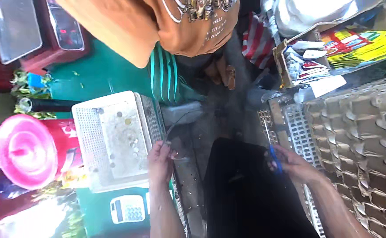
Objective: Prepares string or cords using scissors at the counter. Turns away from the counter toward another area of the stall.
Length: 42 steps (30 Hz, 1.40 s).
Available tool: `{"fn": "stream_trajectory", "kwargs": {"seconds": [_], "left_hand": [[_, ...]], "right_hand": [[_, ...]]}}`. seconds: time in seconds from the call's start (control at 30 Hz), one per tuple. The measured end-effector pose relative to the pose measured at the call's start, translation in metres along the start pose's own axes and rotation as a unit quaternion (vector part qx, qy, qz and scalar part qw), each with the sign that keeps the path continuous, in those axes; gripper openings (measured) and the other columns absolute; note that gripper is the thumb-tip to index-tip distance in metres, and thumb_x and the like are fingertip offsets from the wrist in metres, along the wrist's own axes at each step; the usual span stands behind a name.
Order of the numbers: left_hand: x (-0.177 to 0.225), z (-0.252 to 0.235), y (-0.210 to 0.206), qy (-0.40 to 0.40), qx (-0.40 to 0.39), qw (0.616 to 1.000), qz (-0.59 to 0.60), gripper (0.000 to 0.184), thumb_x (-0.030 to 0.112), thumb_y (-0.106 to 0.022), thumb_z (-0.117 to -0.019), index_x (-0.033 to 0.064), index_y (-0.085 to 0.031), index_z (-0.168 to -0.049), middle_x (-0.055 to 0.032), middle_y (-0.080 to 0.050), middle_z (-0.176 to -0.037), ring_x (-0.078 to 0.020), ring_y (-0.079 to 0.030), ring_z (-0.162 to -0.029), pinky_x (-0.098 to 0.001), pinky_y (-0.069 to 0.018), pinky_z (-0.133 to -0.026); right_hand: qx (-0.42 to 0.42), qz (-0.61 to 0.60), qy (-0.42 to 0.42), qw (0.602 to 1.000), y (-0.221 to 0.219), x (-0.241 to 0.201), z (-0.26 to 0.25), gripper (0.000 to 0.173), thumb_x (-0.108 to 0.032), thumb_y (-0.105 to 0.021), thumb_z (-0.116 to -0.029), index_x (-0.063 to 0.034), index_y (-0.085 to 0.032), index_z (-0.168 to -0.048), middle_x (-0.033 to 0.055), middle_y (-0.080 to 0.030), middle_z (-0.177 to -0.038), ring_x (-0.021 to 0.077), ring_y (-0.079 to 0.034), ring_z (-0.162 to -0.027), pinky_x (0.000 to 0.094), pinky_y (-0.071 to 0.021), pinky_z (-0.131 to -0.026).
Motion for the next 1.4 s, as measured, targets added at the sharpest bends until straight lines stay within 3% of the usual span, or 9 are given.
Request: {"fn": "stream_trajectory", "kwargs": {"seconds": [0.13, 0.27, 0.4, 0.5, 0.6, 0.87, 1.1, 1.4], "left_hand": [[0.014, 0.037, 0.018, -0.060, 0.002, 0.998, 0.015, 0.013, 0.017, -0.054, -0.1014, 0.0217, -0.065, -0.097, 0.0121, -0.058, -0.064, -0.0030, -0.057, -0.057, -0.0235, -0.0540, -0.061], [0.020, 0.057, 0.023, -0.086, 0.011, 0.996, 0.007, 0.008, 0.021, -0.060, -0.1000, 0.0216, -0.067, -0.097, 0.0112, -0.060, -0.067, -0.0028, -0.056, -0.058, -0.0220, -0.0525, -0.060], [0.025, 0.076, 0.028, -0.108, 0.024, 0.994, -0.009, 0.007, 0.026, -0.065, -0.0988, 0.0201, -0.068, -0.100, 0.0102, -0.063, -0.070, -0.0036, -0.058, -0.059, -0.0220, -0.0535, -0.060], [0.026, 0.093, 0.035, -0.113, 0.039, 0.993, -0.019, 0.010, 0.029, -0.067, -0.0974, 0.0204, -0.069, -0.101, 0.0103, -0.063, -0.071, -0.0036, -0.059, -0.059, -0.0221, -0.0540, -0.060], [0.024, 0.107, 0.041, -0.122, 0.049, 0.991, -0.021, 0.010, 0.031, -0.067, -0.0976, 0.0223, -0.069, -0.101, 0.0115, -0.063, -0.071, -0.0028, -0.058, -0.060, -0.0210, -0.0532, -0.061], [0.009, 0.132, 0.049, -0.112, 0.093, 0.989, -0.028, 0.009, 0.028, -0.066, -0.0976, 0.0202, -0.069, -0.101, 0.0108, -0.063, -0.071, -0.0034, -0.059, -0.059, -0.0212, -0.0537, -0.060], [0.019, 0.152, 0.045, -0.120, 0.092, 0.987, -0.047, 0.013, 0.034, -0.070, -0.0959, 0.0226, -0.070, -0.102, 0.0109, -0.065, -0.073, -0.0024, -0.059, -0.060, -0.0197, -0.0528, -0.060], [0.014, 0.179, 0.044, -0.120, 0.114, 0.985, -0.052, 0.015, 0.035, -0.070, -0.0957, 0.0221, -0.071, -0.103, 0.0106, -0.066, -0.074, -0.0024, -0.060, -0.061, -0.0188, -0.0529, -0.060]], "right_hand": [[0.017, 0.009, -0.017, 1.000, -0.004, 0.001, -0.031, 0.064, -0.017, -0.072, -0.0886, -0.0045, -0.044, -0.145, 0.0084, -0.067, -0.115, 0.0192, -0.070, -0.086, 0.0354, -0.0624, -0.074], [-0.003, 0.017, -0.079, 0.997, -0.009, 0.006, -0.071, 0.071, -0.047, -0.074, -0.0869, -0.0071, -0.048, -0.140, 0.0047, -0.067, -0.107, 0.0175, -0.069, -0.085, 0.0344, -0.0611, -0.073], [-0.023, 0.048, -0.107, 0.993, -0.012, 0.001, -0.113, 0.050, -0.037, -0.058, -0.1019, -0.0063, -0.050, -0.140, 0.0057, -0.067, -0.109, 0.0155, -0.068, -0.083, 0.0313, -0.0600, -0.071], [-0.021, 0.034, -0.111, 0.993, -0.010, 0.000, -0.141, 0.043, -0.030, -0.056, -0.1048, -0.0051, -0.050, -0.139, 0.0066, -0.067, -0.107, 0.0166, -0.068, -0.083, 0.0323, -0.0605, -0.072], [-0.008, 0.011, -0.111, 0.994, -0.009, -0.001, -0.159, 0.040, -0.020, -0.058, -0.1044, -0.0038, -0.048, -0.139, 0.0088, -0.066, -0.109, 0.0188, -0.068, -0.085, 0.0347, -0.0605, -0.075], [0.003, 0.065, -0.201, 0.977, -0.010, 0.016, -0.167, 0.043, -0.038, -0.058, -0.1046, -0.0080, -0.055, -0.135, 0.0077, -0.068, -0.108, 0.0194, -0.069, -0.083, 0.0345, -0.0597, -0.070], [-0.017, 0.114, -0.220, 0.969, -0.017, 0.009, -0.183, 0.046, -0.041, -0.062, -0.1025, -0.0081, -0.055, -0.134, 0.0079, -0.067, -0.107, 0.0182, -0.068, -0.081, 0.0326, -0.0584, -0.068], [-0.046, 0.142, -0.188, 0.971, -0.027, 0.002, -0.203, 0.042, -0.033, -0.065, -0.1019, -0.0074, -0.058, -0.134, 0.0081, -0.066, -0.109, 0.0167, -0.067, -0.080, 0.0302, -0.0580, -0.067]]}}
Point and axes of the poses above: each hand's wrist, its own z-axis away from the middle knuckle, its own y-axis out of the back of the hand, x = y × z, the point moved 2 cm from there along -z, towards the middle knuckle
